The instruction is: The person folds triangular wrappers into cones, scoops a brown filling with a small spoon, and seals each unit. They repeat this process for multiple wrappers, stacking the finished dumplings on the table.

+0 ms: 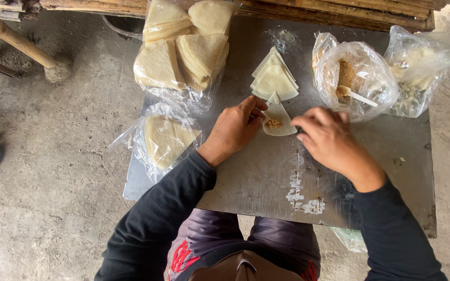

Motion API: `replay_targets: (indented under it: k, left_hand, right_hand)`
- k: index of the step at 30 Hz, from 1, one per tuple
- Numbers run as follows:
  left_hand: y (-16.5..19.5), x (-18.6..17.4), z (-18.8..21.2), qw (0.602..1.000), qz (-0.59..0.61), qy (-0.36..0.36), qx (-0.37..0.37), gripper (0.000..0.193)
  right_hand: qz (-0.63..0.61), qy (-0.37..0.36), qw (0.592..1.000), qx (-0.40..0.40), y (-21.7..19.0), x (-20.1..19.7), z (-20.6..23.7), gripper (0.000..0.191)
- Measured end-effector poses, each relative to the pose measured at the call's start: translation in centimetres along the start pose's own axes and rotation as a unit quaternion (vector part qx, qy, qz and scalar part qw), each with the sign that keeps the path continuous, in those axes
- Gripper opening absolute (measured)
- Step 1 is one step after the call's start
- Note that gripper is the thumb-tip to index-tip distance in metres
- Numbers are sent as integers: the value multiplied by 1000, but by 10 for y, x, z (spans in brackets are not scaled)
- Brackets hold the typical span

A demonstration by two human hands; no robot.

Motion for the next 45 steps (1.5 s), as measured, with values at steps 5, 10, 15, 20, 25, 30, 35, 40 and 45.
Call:
replay_targets:
  k: [5,10,15,20,25,30,35,40,45]
  left_hand:
    - [-2,2,0,1000,3,-9,7,25]
    - [-1,3,1,1000,-18,-7,7,27]
    - [2,4,3,1000,-24,-4,10,22]
    - [2,5,2,999,-21,-3,32,23]
    - [0,7,2,999,-9,-1,44,23]
    - [-1,8,3,999,-29,-3,46,21]
    - [4,8,5,989,-73,5,125,13]
    - [14,6,7,968,-103,-19,230,17]
    - [14,3,9,972,-84,-80,205,30]
  right_hand:
    - [-57,46,997,21,-15,2,-7,18]
    - [-76,79,993,32,-21,1,-8,13]
    - [-108,157,982,3,-30,0,-11,25]
    - [-154,189,969,37,-33,4,-15,23]
    - [-174,203,963,41,-32,6,-19,25]
    - [-170,196,965,37,-34,12,-21,23]
    - [-90,185,978,24,-32,13,-20,17]
    - [-81,121,988,-43,-35,8,-22,21]
    - [-105,104,986,-80,-37,-5,-23,32]
Point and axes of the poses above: each hand's wrist, its own z-axis away from the middle knuckle, its own x-axis out of the palm, y = z × x, the point moved 6 cm from there along -z, towards the middle knuckle, and after that the axes turned 15 degrees about y, right-handed, at the moved point
